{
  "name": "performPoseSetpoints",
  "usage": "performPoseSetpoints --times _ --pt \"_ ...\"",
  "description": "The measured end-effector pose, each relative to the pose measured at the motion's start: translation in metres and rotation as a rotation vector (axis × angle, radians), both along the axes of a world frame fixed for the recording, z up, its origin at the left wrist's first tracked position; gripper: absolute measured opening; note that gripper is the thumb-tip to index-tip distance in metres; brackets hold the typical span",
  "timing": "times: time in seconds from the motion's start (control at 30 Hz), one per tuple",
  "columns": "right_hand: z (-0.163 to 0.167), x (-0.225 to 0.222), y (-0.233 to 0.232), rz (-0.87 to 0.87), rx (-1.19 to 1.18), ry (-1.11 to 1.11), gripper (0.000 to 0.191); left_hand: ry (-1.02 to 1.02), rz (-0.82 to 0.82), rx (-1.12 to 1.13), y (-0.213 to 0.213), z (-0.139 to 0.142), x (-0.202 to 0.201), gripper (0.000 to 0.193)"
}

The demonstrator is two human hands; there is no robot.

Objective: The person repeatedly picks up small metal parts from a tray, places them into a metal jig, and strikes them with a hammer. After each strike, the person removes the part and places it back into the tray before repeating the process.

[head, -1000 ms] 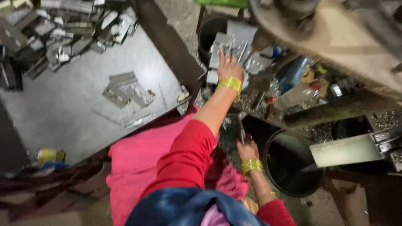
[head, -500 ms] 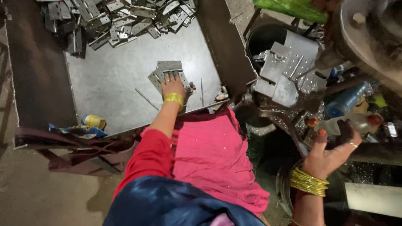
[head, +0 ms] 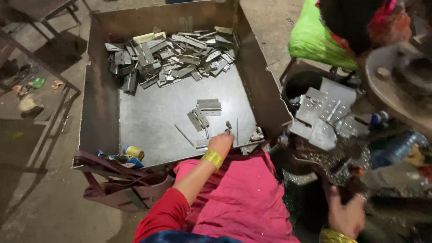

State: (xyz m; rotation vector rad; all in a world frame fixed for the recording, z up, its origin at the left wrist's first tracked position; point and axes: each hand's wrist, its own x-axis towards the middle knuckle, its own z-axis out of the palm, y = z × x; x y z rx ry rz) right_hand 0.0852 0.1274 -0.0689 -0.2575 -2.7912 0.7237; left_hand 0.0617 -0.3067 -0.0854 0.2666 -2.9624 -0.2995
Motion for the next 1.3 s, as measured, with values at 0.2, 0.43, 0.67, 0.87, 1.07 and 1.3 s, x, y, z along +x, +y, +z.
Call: performPoseSetpoints --times 0.2,0.43,0.67,0.87,1.07,1.3 --pt "-0.047 0.008 0.022 0.068 -0.038 -0.426 0.081 0.104 -0.101 0.168 0.069 0.044 0.004 0.033" --pt "-0.018 0.025 0.010 0.120 -0.157 -0.404 0.065 0.488 -0.642 -0.132 0.230 0.068 -0.040 0.034" --pt "0.035 0.013 0.004 0.086 -0.215 -0.655 0.079 0.044 -0.381 -0.108 0.271 0.062 -0.072 0.026" --pt "0.031 -0.012 0.013 0.152 -0.184 -0.636 0.070 0.125 -0.419 -0.221 0.276 0.069 -0.104 0.029" --pt "-0.053 0.021 0.013 0.013 -0.179 -0.414 0.069 0.135 -0.339 -0.169 0.281 0.055 -0.108 0.039" --pt "-0.090 0.015 0.032 0.054 -0.237 -0.478 0.074 0.059 -0.358 -0.179 0.274 0.053 -0.123 0.037"
